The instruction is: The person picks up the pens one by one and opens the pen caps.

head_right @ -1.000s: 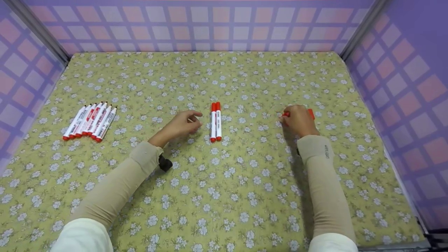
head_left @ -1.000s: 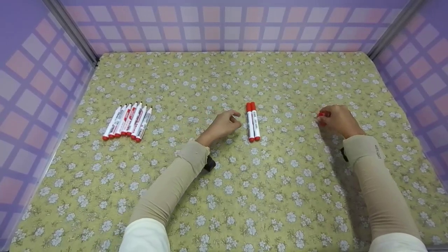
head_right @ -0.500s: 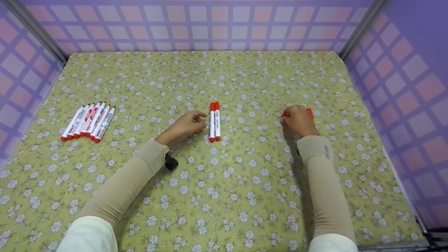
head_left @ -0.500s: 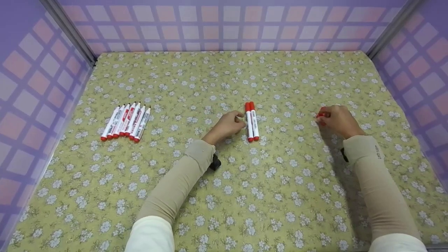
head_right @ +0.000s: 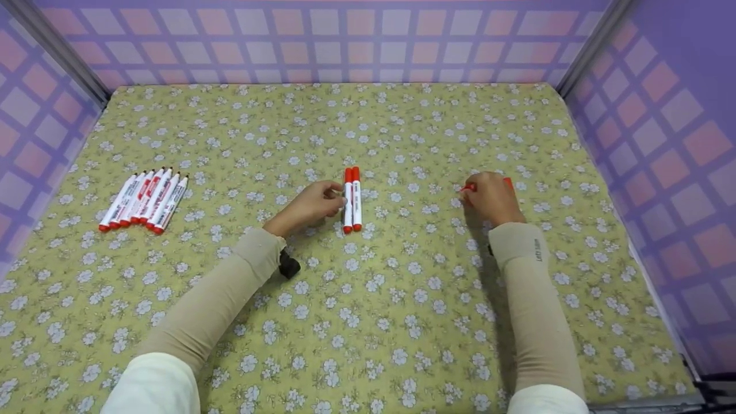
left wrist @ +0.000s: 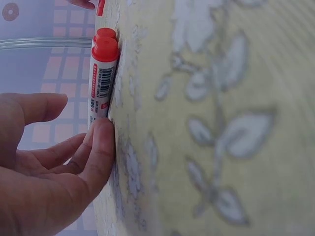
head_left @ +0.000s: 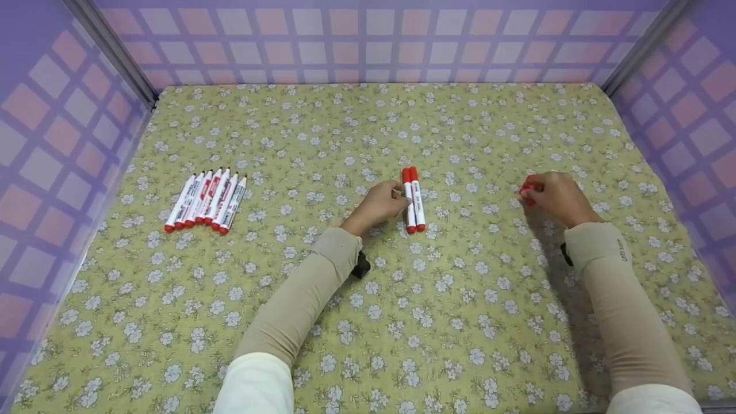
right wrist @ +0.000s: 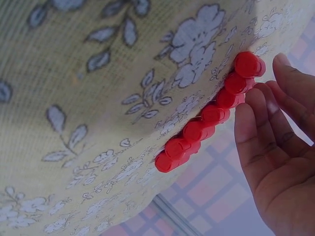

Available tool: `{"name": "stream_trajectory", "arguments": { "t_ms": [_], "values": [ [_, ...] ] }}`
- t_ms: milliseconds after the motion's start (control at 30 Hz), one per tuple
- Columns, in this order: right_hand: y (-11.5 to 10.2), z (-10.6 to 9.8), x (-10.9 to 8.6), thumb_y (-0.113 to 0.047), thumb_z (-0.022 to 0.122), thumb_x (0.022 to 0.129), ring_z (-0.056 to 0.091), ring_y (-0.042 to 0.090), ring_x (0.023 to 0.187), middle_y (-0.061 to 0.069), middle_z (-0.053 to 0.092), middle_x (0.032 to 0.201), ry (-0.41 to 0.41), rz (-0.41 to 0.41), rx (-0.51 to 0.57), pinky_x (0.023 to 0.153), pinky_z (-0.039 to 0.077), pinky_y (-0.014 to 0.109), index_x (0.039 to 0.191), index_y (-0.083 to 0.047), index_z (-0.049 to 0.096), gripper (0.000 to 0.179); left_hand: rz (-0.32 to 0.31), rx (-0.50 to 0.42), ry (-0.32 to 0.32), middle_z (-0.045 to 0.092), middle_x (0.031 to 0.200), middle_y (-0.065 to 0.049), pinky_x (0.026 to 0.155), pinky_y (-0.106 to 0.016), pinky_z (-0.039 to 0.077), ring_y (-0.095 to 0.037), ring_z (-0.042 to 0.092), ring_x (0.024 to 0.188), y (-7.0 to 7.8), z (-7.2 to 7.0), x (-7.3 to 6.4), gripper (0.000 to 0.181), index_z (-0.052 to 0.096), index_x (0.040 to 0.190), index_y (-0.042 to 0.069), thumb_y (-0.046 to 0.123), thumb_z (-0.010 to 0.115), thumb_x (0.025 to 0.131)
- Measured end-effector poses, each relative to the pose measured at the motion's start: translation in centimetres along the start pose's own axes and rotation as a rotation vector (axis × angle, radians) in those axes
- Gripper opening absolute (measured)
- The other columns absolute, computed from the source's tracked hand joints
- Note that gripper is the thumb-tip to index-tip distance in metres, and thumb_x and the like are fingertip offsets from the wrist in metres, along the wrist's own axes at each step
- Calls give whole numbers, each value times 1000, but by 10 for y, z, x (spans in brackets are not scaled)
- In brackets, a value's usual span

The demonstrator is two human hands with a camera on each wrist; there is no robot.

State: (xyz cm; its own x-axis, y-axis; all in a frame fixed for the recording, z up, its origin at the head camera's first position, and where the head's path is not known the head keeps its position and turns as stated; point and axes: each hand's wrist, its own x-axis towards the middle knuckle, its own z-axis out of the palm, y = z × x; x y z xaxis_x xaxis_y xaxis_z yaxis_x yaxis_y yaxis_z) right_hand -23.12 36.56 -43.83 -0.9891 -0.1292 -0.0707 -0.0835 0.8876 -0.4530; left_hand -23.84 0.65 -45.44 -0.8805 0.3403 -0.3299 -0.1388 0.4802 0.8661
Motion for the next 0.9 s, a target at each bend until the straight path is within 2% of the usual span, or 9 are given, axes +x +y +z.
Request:
{"name": "stream_trajectory", "arguments": {
  "t_ms": [133, 267, 600, 767, 900],
  "values": [
    [-1, 1, 1, -14, 61, 95, 63, 29, 80, 22, 67, 96, 10, -22, -5, 68, 47, 42, 110, 0, 68, 22, -6, 30, 39, 62, 111, -11, 69, -28, 47, -16, 58, 85, 3, 2, 4, 36, 51, 129, 2, 19, 54, 97],
    [-2, 1, 2, -10, 61, 94, 65, 34, 84, 26, 65, 101, 21, -48, -11, 71, 52, 48, 111, 5, 67, 24, -13, 51, 65, 62, 112, -13, 75, -29, 50, -19, 61, 93, 6, 4, 7, 32, 54, 123, 0, 17, 56, 96],
    [-3, 2, 2, -12, 61, 94, 65, 38, 90, 29, 65, 106, 17, -40, 1, 76, 52, 53, 115, 6, 65, 27, -17, 52, 100, 64, 97, -12, 58, -24, 44, -13, 56, 70, 8, 6, 10, 24, 59, 110, -1, 17, 59, 95],
    [-3, 2, 3, -13, 61, 95, 63, 39, 92, 30, 63, 107, 2, -32, 9, 76, 52, 53, 117, 5, 65, 29, -42, 56, 114, 57, 83, -5, 55, -23, 39, -11, 49, 64, 8, 5, 13, 16, 60, 101, 2, 16, 61, 93],
    [-2, 3, 3, -14, 61, 95, 64, 38, 92, 29, 63, 107, -3, -25, 22, 76, 52, 52, 116, 4, 65, 29, -55, 72, 118, 54, 78, -3, 53, -22, 37, -10, 46, 61, 10, 6, 15, 15, 60, 95, 4, 17, 65, 91]
  ]
}}
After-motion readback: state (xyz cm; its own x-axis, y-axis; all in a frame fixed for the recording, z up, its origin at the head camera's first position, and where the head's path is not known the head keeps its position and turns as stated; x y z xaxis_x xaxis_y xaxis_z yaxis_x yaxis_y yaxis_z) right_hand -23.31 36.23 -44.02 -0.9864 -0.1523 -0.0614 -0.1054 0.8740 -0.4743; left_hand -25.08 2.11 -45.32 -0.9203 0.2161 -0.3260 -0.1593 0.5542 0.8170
